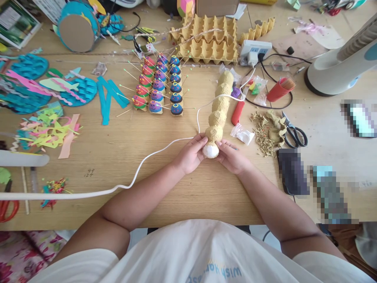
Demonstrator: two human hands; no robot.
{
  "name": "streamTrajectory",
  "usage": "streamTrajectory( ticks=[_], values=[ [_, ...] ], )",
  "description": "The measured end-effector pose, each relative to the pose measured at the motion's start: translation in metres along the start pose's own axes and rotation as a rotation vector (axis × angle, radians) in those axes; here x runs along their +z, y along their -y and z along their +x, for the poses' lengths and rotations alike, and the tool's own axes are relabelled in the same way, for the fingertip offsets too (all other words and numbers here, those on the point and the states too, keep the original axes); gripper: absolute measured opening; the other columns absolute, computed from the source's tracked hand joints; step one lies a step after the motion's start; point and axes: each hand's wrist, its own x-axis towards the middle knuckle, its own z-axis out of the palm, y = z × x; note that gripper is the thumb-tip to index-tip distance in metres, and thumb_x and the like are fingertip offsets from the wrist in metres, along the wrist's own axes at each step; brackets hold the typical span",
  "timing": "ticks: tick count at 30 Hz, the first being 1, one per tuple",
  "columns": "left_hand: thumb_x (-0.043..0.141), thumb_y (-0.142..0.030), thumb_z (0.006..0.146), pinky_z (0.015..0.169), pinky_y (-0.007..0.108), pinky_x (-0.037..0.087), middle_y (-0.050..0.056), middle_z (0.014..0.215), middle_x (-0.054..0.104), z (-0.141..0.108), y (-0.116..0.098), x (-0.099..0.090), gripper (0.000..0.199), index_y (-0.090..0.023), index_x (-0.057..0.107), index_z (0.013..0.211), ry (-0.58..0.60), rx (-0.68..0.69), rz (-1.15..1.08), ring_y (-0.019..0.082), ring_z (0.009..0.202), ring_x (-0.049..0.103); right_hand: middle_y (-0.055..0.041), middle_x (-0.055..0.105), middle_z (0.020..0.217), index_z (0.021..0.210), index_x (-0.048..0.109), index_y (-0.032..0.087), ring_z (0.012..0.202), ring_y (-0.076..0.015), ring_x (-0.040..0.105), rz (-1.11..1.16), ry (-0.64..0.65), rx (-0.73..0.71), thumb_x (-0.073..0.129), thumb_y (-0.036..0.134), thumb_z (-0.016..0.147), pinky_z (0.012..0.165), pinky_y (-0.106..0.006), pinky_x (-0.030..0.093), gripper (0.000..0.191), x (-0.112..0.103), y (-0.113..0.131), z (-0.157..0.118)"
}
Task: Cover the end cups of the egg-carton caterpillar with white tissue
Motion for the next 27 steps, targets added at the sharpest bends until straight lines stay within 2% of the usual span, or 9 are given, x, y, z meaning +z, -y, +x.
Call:
streamTrajectory(
  ticks=[3,8,12,17,23,27],
  values=[
    [0.096,-0.036,0.078,0.077,0.025,0.057,-0.002,0.096,0.078,0.0001,0.0007,-0.0003,0.037,-0.021,0.071,0.101,-0.004,-0.002,-0.004,0.012,0.083,0.071,0.0004,0.068,0.079,0.085,0.070,0.021,0.069,-0.0122,0.056,0.023,-0.002,0.041,0.094,0.044,0.071,0.052,-0.022,0.043,0.036,-0.0001,0.0021,-0.0007],
    [0.094,-0.036,0.081,0.074,0.026,0.055,0.000,0.094,0.078,-0.0006,0.0005,0.0001,0.033,-0.021,0.072,0.102,0.020,-0.012,0.021,0.013,0.081,0.071,0.0015,0.067,0.075,0.083,0.072,0.020,0.064,-0.0099,0.053,-0.030,-0.004,0.052,0.099,0.045,0.063,0.049,-0.020,0.039,0.042,0.0010,0.0022,-0.0016],
    [0.095,-0.038,0.080,0.078,0.027,0.054,0.001,0.098,0.080,-0.0008,0.0008,0.0010,0.036,-0.021,0.074,0.103,0.045,-0.005,0.043,0.014,0.086,0.073,0.0018,0.065,0.071,0.079,0.071,0.019,0.063,-0.0093,0.052,-0.076,-0.009,0.039,0.099,0.048,0.064,0.049,-0.020,0.037,0.043,0.0014,0.0002,-0.0007],
    [0.099,-0.043,0.074,0.074,0.024,0.054,-0.001,0.092,0.080,-0.0008,0.0021,0.0016,0.043,-0.021,0.075,0.101,0.054,0.008,0.064,0.012,0.081,0.072,0.0007,0.066,0.071,0.079,0.072,0.020,0.064,-0.0103,0.053,-0.093,-0.019,0.047,0.099,0.047,0.061,0.050,-0.021,0.037,0.043,0.0031,0.0007,-0.0006],
    [0.096,-0.041,0.078,0.075,0.025,0.054,0.000,0.096,0.081,-0.0017,0.0021,0.0033,0.039,-0.020,0.073,0.101,0.040,0.012,0.086,0.013,0.082,0.073,0.0008,0.065,0.071,0.078,0.069,0.020,0.065,-0.0114,0.055,-0.103,-0.072,0.045,0.096,0.044,0.064,0.052,-0.023,0.039,0.038,0.0030,-0.0015,-0.0006],
    [0.096,-0.045,0.078,0.071,0.025,0.053,0.000,0.091,0.078,-0.0016,0.0024,0.0025,0.041,-0.020,0.072,0.099,0.021,0.013,0.082,0.013,0.078,0.070,0.0016,0.063,0.069,0.076,0.064,0.022,0.061,-0.0113,0.052,-0.090,-0.088,0.018,0.092,0.051,0.068,0.047,-0.023,0.036,0.042,0.0021,-0.0031,0.0010]
  ],
)
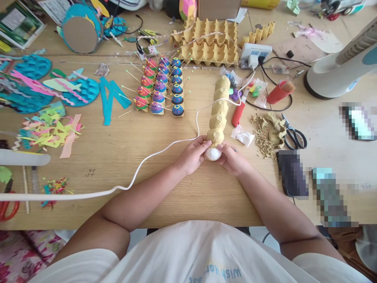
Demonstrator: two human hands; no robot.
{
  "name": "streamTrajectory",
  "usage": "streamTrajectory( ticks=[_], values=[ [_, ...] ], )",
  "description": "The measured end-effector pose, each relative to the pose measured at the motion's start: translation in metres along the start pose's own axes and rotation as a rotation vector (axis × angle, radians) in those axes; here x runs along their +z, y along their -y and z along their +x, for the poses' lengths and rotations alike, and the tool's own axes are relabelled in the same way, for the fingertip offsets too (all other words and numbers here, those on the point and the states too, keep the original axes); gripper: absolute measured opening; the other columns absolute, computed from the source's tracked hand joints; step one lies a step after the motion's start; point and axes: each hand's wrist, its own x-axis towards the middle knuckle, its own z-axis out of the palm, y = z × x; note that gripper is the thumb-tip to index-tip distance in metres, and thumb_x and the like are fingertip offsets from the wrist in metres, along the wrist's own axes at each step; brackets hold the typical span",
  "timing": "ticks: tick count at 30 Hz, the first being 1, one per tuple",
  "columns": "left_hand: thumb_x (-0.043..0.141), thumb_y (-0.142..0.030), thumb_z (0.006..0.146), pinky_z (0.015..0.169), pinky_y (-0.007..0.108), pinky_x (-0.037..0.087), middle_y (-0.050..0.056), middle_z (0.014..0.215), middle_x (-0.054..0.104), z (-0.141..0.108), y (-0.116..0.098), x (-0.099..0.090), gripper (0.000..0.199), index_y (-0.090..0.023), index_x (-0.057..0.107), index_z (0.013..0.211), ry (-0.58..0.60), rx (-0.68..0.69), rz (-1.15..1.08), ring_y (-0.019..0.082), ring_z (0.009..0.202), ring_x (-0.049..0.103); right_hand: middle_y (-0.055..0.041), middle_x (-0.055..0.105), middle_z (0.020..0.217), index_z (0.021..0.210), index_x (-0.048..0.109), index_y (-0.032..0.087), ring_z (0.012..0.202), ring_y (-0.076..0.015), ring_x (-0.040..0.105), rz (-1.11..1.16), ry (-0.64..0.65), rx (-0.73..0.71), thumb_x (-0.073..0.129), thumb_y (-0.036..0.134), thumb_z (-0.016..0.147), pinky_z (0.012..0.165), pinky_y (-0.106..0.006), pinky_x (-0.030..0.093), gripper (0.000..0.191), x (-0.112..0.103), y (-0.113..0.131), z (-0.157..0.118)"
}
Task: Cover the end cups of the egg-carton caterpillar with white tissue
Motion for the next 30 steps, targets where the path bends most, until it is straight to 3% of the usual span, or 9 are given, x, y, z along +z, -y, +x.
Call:
streamTrajectory(
  ticks=[5,9,14,18,20,24,30],
  values=[
    [0.093,-0.054,0.079,0.058,0.024,0.048,-0.002,0.076,0.069,0.002,0.000,-0.002,0.044,-0.018,0.069,0.089,-0.032,-0.004,-0.040,0.012,0.067,0.062,0.0006,0.064,0.068,0.079,0.068,0.021,0.061,-0.0128,0.053,0.017,0.012,-0.021,0.091,0.065,0.071,0.045,-0.025,0.036,0.050,0.002,0.000,0.002],
    [0.098,-0.050,0.073,0.059,0.022,0.050,-0.003,0.075,0.069,0.001,-0.002,-0.002,0.045,-0.018,0.070,0.085,-0.035,0.002,-0.044,0.010,0.065,0.063,0.0035,0.058,0.062,0.071,0.068,0.022,0.055,-0.0104,0.047,-0.031,0.026,-0.101,0.095,0.073,0.065,0.049,-0.025,0.040,0.059,0.000,-0.001,-0.001],
    [0.098,-0.063,0.068,0.062,0.027,0.053,0.001,0.076,0.073,-0.006,-0.007,-0.004,0.056,-0.016,0.075,0.087,0.057,-0.040,0.066,0.014,0.066,0.066,0.0015,0.057,0.059,0.065,0.069,0.022,0.059,-0.0128,0.048,-0.274,0.253,-0.151,0.083,0.078,0.079,0.055,-0.027,0.039,0.059,-0.017,0.008,-0.010],
    [0.100,-0.063,0.065,0.059,0.028,0.048,0.001,0.067,0.068,-0.012,-0.012,-0.004,0.057,-0.016,0.072,0.078,0.155,-0.081,0.115,0.014,0.060,0.062,0.0023,0.052,0.057,0.064,0.069,0.020,0.055,-0.0099,0.038,-0.450,0.432,-0.215,0.076,0.076,0.087,0.054,-0.027,0.030,0.061,-0.022,0.020,-0.017],
    [0.099,-0.063,0.064,0.056,0.027,0.045,0.000,0.064,0.064,-0.013,-0.015,-0.003,0.057,-0.016,0.069,0.073,0.169,-0.066,0.122,0.012,0.056,0.059,0.0024,0.050,0.059,0.063,0.064,0.020,0.056,-0.0101,0.039,-0.505,0.448,-0.313,0.070,0.074,0.094,0.057,-0.028,0.033,0.062,-0.018,0.022,-0.020],
    [0.099,-0.063,0.061,0.047,0.023,0.034,-0.004,0.056,0.053,-0.013,-0.018,-0.002,0.060,-0.015,0.062,0.064,0.157,-0.034,0.150,0.006,0.048,0.045,0.0035,0.044,0.058,0.061,0.048,0.020,0.055,-0.0097,0.039,-0.593,0.473,-0.653,0.058,0.058,0.107,0.055,-0.027,0.032,0.060,-0.007,0.010,-0.022],
    [0.098,-0.063,0.060,0.044,0.023,0.030,-0.005,0.053,0.048,-0.015,-0.024,-0.005,0.062,-0.017,0.056,0.060,0.171,-0.064,0.182,0.006,0.045,0.041,0.0016,0.054,0.060,0.071,0.052,0.023,0.055,-0.0122,0.048,-0.890,0.422,-1.065,0.049,0.039,0.113,0.056,-0.027,0.037,0.044,0.002,-0.004,-0.022]
  ],
)
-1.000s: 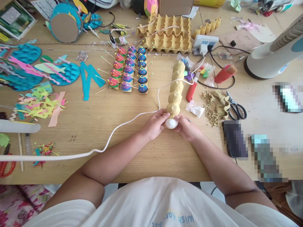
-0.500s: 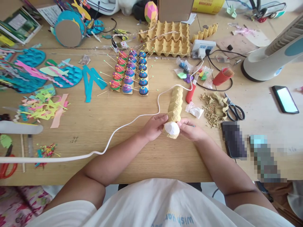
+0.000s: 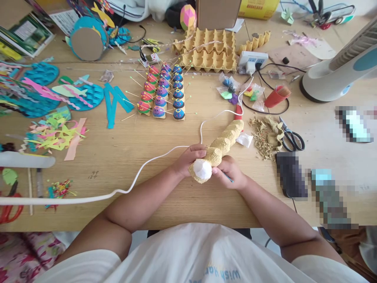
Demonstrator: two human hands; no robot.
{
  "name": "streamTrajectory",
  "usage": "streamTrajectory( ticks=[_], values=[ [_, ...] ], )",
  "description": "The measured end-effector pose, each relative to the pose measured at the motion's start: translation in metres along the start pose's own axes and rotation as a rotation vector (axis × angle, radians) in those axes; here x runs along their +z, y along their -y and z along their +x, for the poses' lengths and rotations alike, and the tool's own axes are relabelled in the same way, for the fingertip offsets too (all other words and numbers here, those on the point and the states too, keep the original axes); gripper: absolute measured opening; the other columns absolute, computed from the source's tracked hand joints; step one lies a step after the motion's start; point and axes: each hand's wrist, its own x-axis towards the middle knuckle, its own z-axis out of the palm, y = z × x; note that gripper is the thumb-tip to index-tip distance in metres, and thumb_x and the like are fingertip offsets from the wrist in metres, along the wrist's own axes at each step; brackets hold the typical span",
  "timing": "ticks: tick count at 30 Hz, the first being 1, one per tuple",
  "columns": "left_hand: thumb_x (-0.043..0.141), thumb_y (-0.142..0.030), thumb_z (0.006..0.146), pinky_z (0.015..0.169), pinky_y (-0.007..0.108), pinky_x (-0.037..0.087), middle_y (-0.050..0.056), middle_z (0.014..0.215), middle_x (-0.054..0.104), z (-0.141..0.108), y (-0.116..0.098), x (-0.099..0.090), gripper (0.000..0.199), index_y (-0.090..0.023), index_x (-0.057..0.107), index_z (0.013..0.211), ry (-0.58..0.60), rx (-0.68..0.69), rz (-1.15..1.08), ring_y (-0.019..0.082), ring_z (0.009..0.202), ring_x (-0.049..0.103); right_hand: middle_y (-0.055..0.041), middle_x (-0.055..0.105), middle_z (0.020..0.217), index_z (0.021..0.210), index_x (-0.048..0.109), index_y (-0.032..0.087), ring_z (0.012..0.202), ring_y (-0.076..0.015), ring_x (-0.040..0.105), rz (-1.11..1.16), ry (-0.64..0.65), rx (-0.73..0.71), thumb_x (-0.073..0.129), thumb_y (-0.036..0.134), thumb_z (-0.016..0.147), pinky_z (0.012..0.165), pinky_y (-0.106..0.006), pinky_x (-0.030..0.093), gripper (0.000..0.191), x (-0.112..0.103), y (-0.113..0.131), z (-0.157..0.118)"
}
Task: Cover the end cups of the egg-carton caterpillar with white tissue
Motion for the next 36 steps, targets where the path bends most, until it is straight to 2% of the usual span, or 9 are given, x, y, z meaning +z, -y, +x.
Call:
streamTrajectory(
  ticks=[5,10,12,16,21,24,30,33,36],
  values=[
    [0.096,-0.068,0.063,0.049,0.024,0.033,-0.004,0.055,0.051,-0.002,0.003,0.005,0.063,-0.016,0.061,0.061,0.012,0.074,0.058,0.006,0.049,0.042,0.0009,0.055,0.059,0.074,0.051,0.025,0.054,-0.0140,0.049,-0.069,-0.072,-0.058,0.045,0.039,0.113,0.055,-0.029,0.038,0.042,-0.007,0.003,0.000],
    [0.088,-0.070,0.077,0.060,0.027,0.042,0.001,0.067,0.065,0.003,0.012,0.003,0.055,-0.017,0.076,0.076,-0.059,0.273,0.199,0.010,0.061,0.053,0.0023,0.048,0.056,0.068,0.045,0.023,0.051,-0.0120,0.044,0.014,-0.147,0.124,0.042,0.045,0.114,0.052,-0.028,0.034,0.052,-0.015,0.000,-0.001],
    [0.086,-0.068,0.081,0.060,0.026,0.042,0.000,0.068,0.063,0.004,0.014,0.000,0.052,-0.017,0.075,0.077,-0.065,0.307,0.234,0.011,0.063,0.053,0.0024,0.047,0.057,0.068,0.046,0.023,0.052,-0.0116,0.043,0.021,-0.139,0.164,0.044,0.048,0.114,0.052,-0.028,0.034,0.053,-0.018,-0.002,0.000],
    [0.082,-0.068,0.087,0.061,0.027,0.040,-0.002,0.065,0.056,0.007,0.017,-0.004,0.053,-0.018,0.069,0.074,-0.026,0.305,0.311,0.011,0.063,0.050,0.0009,0.049,0.061,0.069,0.048,0.023,0.055,-0.0135,0.044,-0.006,-0.109,0.254,0.043,0.059,0.112,0.057,-0.032,0.036,0.056,-0.024,-0.006,0.000],
    [0.083,-0.073,0.083,0.057,0.026,0.037,-0.003,0.066,0.056,0.015,0.021,-0.002,0.055,-0.020,0.069,0.081,-0.166,0.257,0.238,0.009,0.059,0.046,-0.0007,0.054,0.067,0.074,0.054,0.023,0.061,-0.0164,0.050,0.036,-0.132,0.481,0.044,0.069,0.108,0.061,-0.033,0.040,0.058,-0.024,-0.013,0.001],
    [0.088,-0.074,0.075,0.052,0.025,0.033,-0.004,0.065,0.056,0.019,0.020,0.000,0.058,-0.020,0.067,0.082,-0.223,0.234,0.204,0.008,0.056,0.042,-0.0001,0.052,0.066,0.072,0.053,0.023,0.062,-0.0163,0.048,0.027,-0.178,0.539,0.048,0.073,0.105,0.060,-0.033,0.039,0.060,-0.024,-0.016,0.003],
    [0.086,-0.068,0.081,0.059,0.025,0.041,-0.002,0.078,0.065,0.022,0.026,-0.002,0.053,-0.022,0.065,0.096,-0.309,0.295,0.316,0.011,0.065,0.052,0.0000,0.057,0.069,0.081,0.064,0.022,0.066,-0.0171,0.051,-0.103,-0.306,0.653,0.064,0.053,0.097,0.064,-0.032,0.040,0.035,-0.028,-0.017,0.008],
    [0.077,-0.048,0.094,0.072,0.027,0.050,0.002,0.093,0.071,0.020,0.030,-0.006,0.030,-0.022,0.063,0.102,-0.343,0.369,0.544,0.014,0.079,0.062,0.0007,0.056,0.067,0.080,0.064,0.022,0.065,-0.0166,0.051,-0.189,-0.300,0.674,0.061,0.041,0.095,0.064,-0.032,0.039,0.025,-0.029,-0.016,0.009],
    [0.070,-0.031,0.098,0.083,0.031,0.053,0.004,0.099,0.071,0.018,0.032,-0.011,0.012,-0.022,0.063,0.102,-0.405,0.489,0.818,0.016,0.087,0.064,0.0006,0.056,0.066,0.078,0.064,0.021,0.064,-0.0160,0.050,-0.296,-0.227,0.668,0.058,0.037,0.095,0.064,-0.032,0.037,0.024,-0.029,-0.016,0.010]
  ],
)
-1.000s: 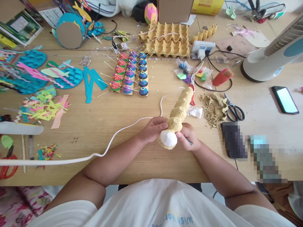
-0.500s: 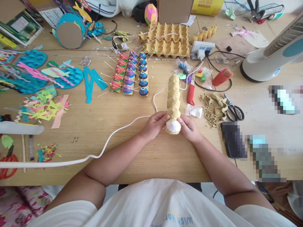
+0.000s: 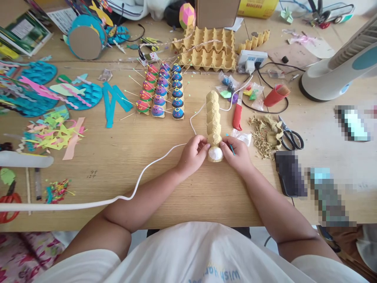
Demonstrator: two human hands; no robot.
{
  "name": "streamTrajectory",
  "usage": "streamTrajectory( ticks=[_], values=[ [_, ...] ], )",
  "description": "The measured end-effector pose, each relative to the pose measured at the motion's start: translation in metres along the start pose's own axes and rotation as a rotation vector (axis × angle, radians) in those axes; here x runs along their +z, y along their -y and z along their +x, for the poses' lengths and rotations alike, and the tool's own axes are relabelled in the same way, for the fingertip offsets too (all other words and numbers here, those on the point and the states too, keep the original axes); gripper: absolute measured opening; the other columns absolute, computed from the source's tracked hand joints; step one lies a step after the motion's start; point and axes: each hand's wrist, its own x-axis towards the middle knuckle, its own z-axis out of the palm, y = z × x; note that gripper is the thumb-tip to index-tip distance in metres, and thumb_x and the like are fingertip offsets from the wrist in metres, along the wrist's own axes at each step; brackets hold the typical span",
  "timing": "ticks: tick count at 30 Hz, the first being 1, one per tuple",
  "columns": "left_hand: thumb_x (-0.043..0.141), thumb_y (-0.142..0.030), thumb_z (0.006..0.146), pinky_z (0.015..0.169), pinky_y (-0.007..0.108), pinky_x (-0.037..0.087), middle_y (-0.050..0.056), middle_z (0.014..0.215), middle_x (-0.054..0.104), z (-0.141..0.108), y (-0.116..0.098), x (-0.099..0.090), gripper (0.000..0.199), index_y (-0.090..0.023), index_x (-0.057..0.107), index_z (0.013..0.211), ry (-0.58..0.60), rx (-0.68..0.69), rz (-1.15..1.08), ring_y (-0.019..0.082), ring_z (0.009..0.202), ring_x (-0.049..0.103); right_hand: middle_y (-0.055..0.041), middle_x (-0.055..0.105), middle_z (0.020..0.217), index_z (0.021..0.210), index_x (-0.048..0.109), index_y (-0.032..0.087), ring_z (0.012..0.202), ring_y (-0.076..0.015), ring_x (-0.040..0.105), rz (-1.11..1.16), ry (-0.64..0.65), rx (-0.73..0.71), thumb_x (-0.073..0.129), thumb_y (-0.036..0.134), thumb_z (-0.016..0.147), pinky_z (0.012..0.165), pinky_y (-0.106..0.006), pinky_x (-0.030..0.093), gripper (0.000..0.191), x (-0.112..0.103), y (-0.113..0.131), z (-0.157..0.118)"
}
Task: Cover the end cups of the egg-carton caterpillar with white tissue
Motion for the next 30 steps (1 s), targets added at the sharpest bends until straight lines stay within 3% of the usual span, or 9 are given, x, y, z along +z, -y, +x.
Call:
streamTrajectory(
  ticks=[3,9,14,18,22,26,30],
  values=[
    [0.069,-0.026,0.096,0.086,0.033,0.054,0.007,0.109,0.069,-0.001,0.002,-0.001,0.017,-0.022,0.063,0.112,-0.066,0.083,0.093,0.018,0.093,0.064,0.0000,0.059,0.065,0.079,0.066,0.021,0.063,-0.0161,0.052,-0.111,0.054,0.026,0.058,0.036,0.096,0.063,-0.032,0.036,0.024,-0.001,-0.001,0.001],
    [0.061,-0.020,0.099,0.090,0.032,0.055,0.010,0.115,0.070,-0.001,0.005,0.001,0.023,-0.022,0.062,0.122,-0.055,0.040,0.028,0.019,0.103,0.068,-0.0026,0.068,0.068,0.082,0.069,0.022,0.062,-0.0181,0.057,-0.275,0.114,0.080,0.060,0.035,0.096,0.063,-0.033,0.036,0.022,-0.001,0.002,0.001],
    [0.063,-0.021,0.098,0.093,0.032,0.054,0.008,0.112,0.070,0.001,0.005,0.002,0.023,-0.023,0.063,0.121,-0.096,0.020,-0.057,0.018,0.103,0.067,-0.0037,0.067,0.067,0.078,0.065,0.023,0.061,-0.0188,0.054,-0.303,-0.086,-0.004,0.061,0.036,0.099,0.061,-0.034,0.034,0.025,-0.003,0.006,-0.004],
    [0.068,-0.021,0.096,0.086,0.029,0.053,0.005,0.107,0.069,0.002,0.003,0.004,0.025,-0.024,0.063,0.121,-0.090,-0.021,-0.133,0.015,0.092,0.064,-0.0051,0.069,0.074,0.085,0.066,0.024,0.068,-0.0210,0.059,-0.264,-0.234,-0.143,0.057,0.036,0.102,0.068,-0.036,0.040,0.023,-0.006,0.006,-0.004],
    [0.069,-0.020,0.094,0.081,0.027,0.050,0.004,0.106,0.068,0.002,0.003,0.004,0.026,-0.024,0.064,0.119,-0.087,-0.034,-0.149,0.014,0.088,0.062,-0.0044,0.072,0.080,0.094,0.069,0.024,0.070,-0.0208,0.061,-0.189,-0.305,-0.116,0.059,0.034,0.101,0.071,-0.037,0.044,0.016,-0.016,0.010,0.003],
    [0.068,-0.018,0.093,0.081,0.027,0.050,0.004,0.105,0.068,0.003,0.005,0.004,0.025,-0.024,0.064,0.117,-0.097,-0.046,-0.178,0.014,0.088,0.062,-0.0052,0.074,0.084,0.098,0.072,0.024,0.075,-0.0225,0.064,-0.268,-0.304,-0.084,0.062,0.032,0.097,0.074,-0.038,0.047,0.012,-0.040,0.012,0.024],
    [0.067,-0.018,0.091,0.081,0.027,0.050,0.003,0.103,0.068,0.005,0.004,0.005,0.025,-0.023,0.064,0.116,-0.092,-0.081,-0.207,0.013,0.085,0.061,-0.0095,0.078,0.098,0.100,0.072,0.023,0.091,-0.0279,0.067,-0.507,-0.212,-0.084,0.065,0.027,0.092,0.087,-0.044,0.052,0.012,-0.061,-0.001,0.076]
  ],
)
